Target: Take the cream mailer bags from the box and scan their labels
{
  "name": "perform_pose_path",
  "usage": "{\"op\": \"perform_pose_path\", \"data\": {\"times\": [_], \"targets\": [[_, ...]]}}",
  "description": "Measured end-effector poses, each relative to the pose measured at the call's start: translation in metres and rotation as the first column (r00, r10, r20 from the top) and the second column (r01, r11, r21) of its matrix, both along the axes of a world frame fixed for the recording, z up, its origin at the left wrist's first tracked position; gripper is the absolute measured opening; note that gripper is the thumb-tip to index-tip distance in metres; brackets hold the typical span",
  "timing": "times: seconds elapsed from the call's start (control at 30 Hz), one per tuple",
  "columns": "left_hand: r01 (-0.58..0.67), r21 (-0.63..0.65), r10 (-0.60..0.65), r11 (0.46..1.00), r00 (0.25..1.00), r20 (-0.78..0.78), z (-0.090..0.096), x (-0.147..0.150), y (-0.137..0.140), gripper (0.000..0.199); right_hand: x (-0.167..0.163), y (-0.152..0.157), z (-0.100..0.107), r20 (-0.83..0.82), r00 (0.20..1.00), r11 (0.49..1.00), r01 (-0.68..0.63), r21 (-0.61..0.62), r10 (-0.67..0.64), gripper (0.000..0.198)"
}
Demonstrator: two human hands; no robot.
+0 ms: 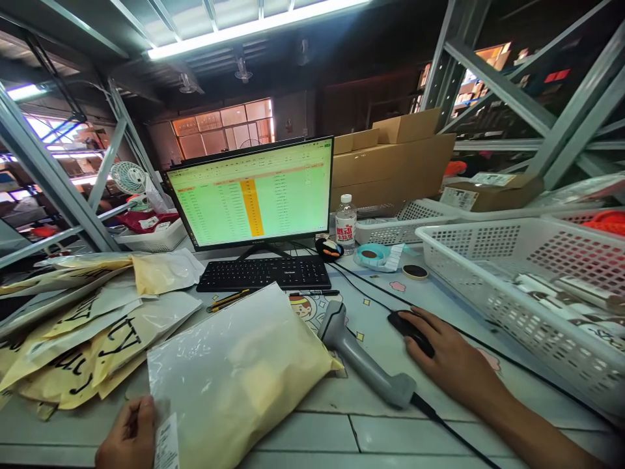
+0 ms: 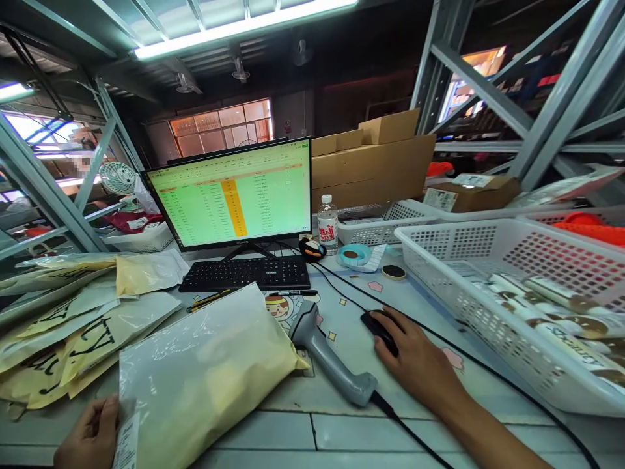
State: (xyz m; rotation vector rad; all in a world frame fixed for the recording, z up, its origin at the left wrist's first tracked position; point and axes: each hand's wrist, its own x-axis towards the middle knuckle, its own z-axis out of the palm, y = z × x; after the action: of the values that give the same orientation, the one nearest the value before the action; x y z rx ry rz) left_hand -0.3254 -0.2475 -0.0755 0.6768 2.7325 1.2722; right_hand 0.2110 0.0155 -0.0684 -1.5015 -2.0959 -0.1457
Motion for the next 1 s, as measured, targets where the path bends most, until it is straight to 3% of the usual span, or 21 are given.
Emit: {"op": "perform_pose_path", "data": {"times": [0.33,0.5,1.0], "targets": [[0.01,0.058,-0.008,0.998,0.999,-0.043,0.0061,0.0078,0.0011,0.04,-0.001,-0.0004,-0.0004,-0.003,1.0,0.999,-0.014,0.036,0.014,0.05],[0.005,0.011,-0.005,1.0,1.0,-0.009,0.0076,0.0079,-0.0008,0.044,0.0,-0.0012,0.0003,0.006,1.0,1.0,-0.017,0.006,0.017,0.053],[0.03,0.066,-0.029,0.997,0.999,-0.015,-0.0003,0.0065,0.0001,0.044,0.0016,0.003,-0.0055,0.002,0.999,0.999,-0.042,0.021,0.042,0.053]]}}
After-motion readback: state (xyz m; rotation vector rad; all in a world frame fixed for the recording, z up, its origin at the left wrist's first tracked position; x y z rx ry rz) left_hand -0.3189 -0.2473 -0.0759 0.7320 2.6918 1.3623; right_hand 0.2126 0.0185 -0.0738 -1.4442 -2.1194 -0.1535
